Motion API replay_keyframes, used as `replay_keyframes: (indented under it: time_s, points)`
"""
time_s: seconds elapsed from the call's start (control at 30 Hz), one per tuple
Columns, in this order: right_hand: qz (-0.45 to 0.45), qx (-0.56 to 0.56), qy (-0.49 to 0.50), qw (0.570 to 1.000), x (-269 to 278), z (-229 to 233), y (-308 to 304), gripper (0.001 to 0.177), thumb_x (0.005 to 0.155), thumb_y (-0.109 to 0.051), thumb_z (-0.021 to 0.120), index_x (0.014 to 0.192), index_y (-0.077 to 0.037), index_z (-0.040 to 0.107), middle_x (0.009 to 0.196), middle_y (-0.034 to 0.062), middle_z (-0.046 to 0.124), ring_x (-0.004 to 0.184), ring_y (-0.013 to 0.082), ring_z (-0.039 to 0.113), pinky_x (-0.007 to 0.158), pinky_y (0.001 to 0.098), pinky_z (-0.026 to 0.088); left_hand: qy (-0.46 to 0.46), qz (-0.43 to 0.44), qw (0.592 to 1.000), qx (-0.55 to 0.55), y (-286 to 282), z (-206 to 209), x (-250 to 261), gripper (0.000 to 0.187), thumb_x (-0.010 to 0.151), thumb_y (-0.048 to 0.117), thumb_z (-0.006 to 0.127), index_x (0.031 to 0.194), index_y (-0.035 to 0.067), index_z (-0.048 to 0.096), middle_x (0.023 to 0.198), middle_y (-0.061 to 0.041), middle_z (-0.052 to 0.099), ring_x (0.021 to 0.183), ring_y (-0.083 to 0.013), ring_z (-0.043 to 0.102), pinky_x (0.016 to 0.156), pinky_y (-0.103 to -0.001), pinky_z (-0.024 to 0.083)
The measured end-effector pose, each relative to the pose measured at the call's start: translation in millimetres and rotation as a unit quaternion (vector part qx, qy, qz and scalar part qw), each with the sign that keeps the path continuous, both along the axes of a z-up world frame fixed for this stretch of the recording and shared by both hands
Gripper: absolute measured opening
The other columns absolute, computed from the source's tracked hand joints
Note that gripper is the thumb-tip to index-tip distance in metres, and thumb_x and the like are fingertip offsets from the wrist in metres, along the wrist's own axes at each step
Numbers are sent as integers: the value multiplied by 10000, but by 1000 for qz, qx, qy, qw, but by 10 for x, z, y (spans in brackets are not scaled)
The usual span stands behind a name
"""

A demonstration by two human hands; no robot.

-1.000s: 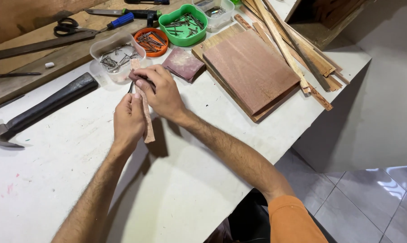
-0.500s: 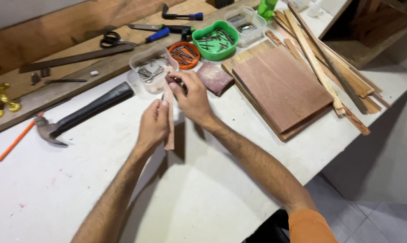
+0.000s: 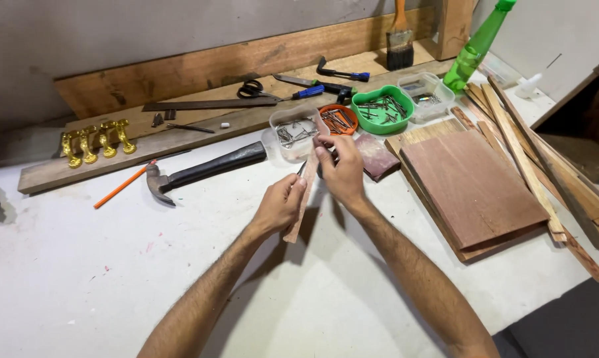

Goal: The person hammers nails into thin wooden strips to assemble small rectangular frames on a workbench, using a hammer over a wooden board. They align and press strips together, lift and reposition the joined frames, gather additional strips, and continue nailing pieces at the bench.

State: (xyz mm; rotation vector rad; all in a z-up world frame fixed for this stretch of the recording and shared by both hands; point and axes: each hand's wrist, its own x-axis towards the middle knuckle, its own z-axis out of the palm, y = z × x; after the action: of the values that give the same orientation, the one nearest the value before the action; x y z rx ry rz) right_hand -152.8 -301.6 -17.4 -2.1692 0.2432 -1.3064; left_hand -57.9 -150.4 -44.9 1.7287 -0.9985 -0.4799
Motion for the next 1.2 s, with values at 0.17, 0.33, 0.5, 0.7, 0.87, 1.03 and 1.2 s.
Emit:
replay_keyframes:
  time_s: [0.17,0.33,0.5,0.7,0.87,1.03,1.2]
  points:
    - [-4,62,30,998,96,-3,178,210,971,-111,715,1165,-31,709,1076,117,686,906,225,687,758,319,555,27,25,999,3,20,102,53,368,1065,326,480,877,35,600,678,-48,587,625,-130,524,581,-347,463]
    - [95,93,67,989,-146,13,812,215,980,-110,694,1177,-27,711,1060,111,666,869,189,671,688,281,580,76,120,989,-39,-5,-37,303,375,1064,317,455,861,38,601,707,-36,612,651,-124,561,599,-351,485]
    - [130,106,96,981,-197,7,993,199,971,-126,695,1150,-44,721,1076,90,683,900,168,707,658,261,621,75,217,970,-75,2,-180,444,376,1079,283,467,854,-6,553,707,-103,601,659,-179,540,612,-403,484]
    - [92,90,59,990,42,22,827,207,1009,-134,679,1186,-31,706,1098,94,673,870,164,694,688,260,602,44,212,972,-85,100,50,197,331,1049,288,456,881,43,603,780,-135,709,704,-226,691,651,-409,533]
    - [137,90,100,981,-169,10,1102,209,993,-152,680,1166,-45,724,1061,85,661,849,140,686,654,240,624,79,272,955,-83,118,103,400,362,1058,301,445,871,14,564,722,-150,687,664,-277,714,622,-450,540]
    - [125,100,94,983,-89,15,1000,224,992,-156,679,1179,-42,722,1065,81,665,821,129,694,664,243,618,66,288,950,-98,13,-18,311,339,1051,285,452,880,23,581,713,-138,693,658,-275,709,606,-445,532]
    - [95,127,93,983,-102,80,953,215,1003,-149,682,1181,-34,717,1085,76,678,842,123,693,663,260,588,60,254,960,-105,-7,121,236,359,1071,283,444,858,24,574,716,-114,683,649,-213,681,597,-410,524]
